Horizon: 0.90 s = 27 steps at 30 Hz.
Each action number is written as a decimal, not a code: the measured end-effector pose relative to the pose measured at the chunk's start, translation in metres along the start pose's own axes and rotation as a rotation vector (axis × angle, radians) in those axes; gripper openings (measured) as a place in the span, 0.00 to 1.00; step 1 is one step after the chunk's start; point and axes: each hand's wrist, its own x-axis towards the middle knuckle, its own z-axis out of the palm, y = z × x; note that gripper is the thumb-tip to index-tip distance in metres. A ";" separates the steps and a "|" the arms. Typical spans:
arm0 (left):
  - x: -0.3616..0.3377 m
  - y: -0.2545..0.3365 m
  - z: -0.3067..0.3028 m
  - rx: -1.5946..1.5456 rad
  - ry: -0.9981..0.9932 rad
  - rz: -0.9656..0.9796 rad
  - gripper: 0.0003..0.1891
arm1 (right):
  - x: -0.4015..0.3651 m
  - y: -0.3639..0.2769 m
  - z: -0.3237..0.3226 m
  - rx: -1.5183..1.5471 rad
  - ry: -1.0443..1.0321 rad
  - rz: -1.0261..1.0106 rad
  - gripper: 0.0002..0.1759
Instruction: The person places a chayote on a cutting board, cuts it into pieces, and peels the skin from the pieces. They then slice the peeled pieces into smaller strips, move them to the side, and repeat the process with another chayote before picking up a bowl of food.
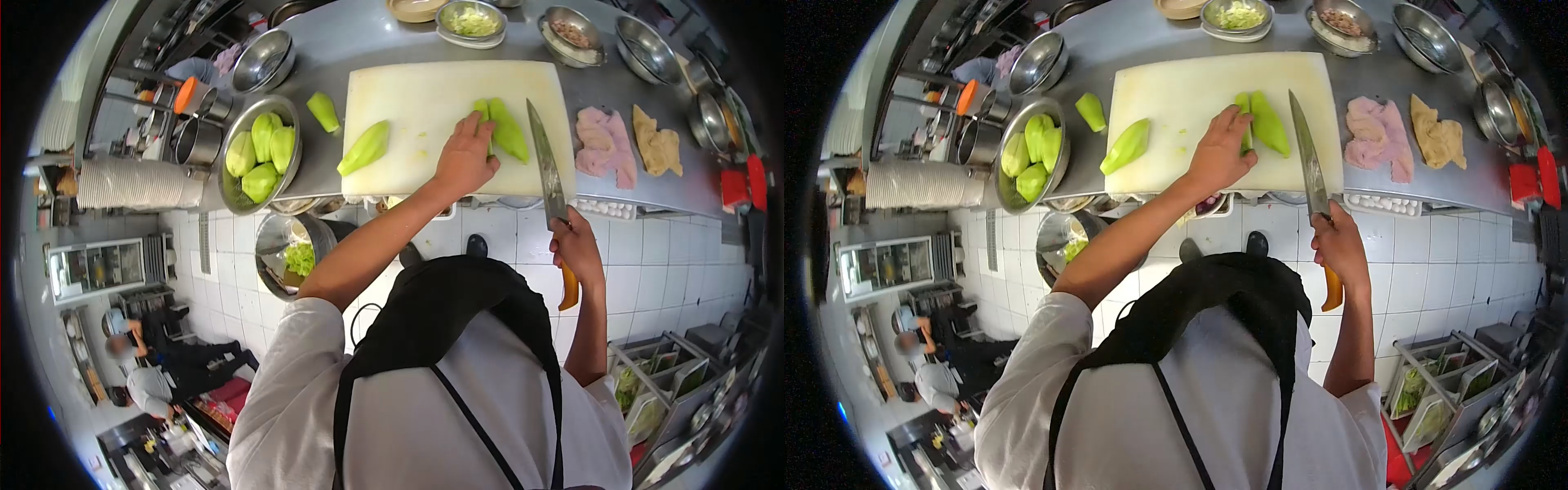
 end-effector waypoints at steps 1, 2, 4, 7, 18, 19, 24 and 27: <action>-0.006 -0.004 -0.002 -0.015 0.001 -0.049 0.32 | 0.000 -0.002 0.000 0.001 -0.008 -0.005 0.08; -0.011 -0.008 -0.004 -0.031 0.003 -0.098 0.33 | 0.001 -0.004 0.000 0.001 -0.018 -0.010 0.08; -0.022 -0.009 -0.010 -0.049 0.068 -0.084 0.35 | 0.001 -0.005 0.001 0.018 0.007 -0.039 0.08; -0.044 -0.015 -0.036 -0.018 0.199 -0.106 0.36 | 0.001 -0.012 0.002 0.003 -0.002 -0.074 0.07; -0.089 -0.118 -0.109 0.081 0.217 -0.485 0.26 | 0.000 -0.041 0.030 -0.069 -0.160 -0.173 0.07; -0.089 -0.112 -0.111 0.092 0.239 -0.421 0.24 | -0.001 -0.044 0.037 -0.079 -0.170 -0.182 0.08; -0.093 -0.123 -0.104 0.354 0.421 -0.036 0.26 | 0.000 -0.055 0.062 -0.244 -0.231 -0.135 0.13; -0.096 -0.131 -0.099 0.097 0.396 -0.115 0.28 | 0.001 -0.054 0.079 -0.336 -0.242 -0.207 0.12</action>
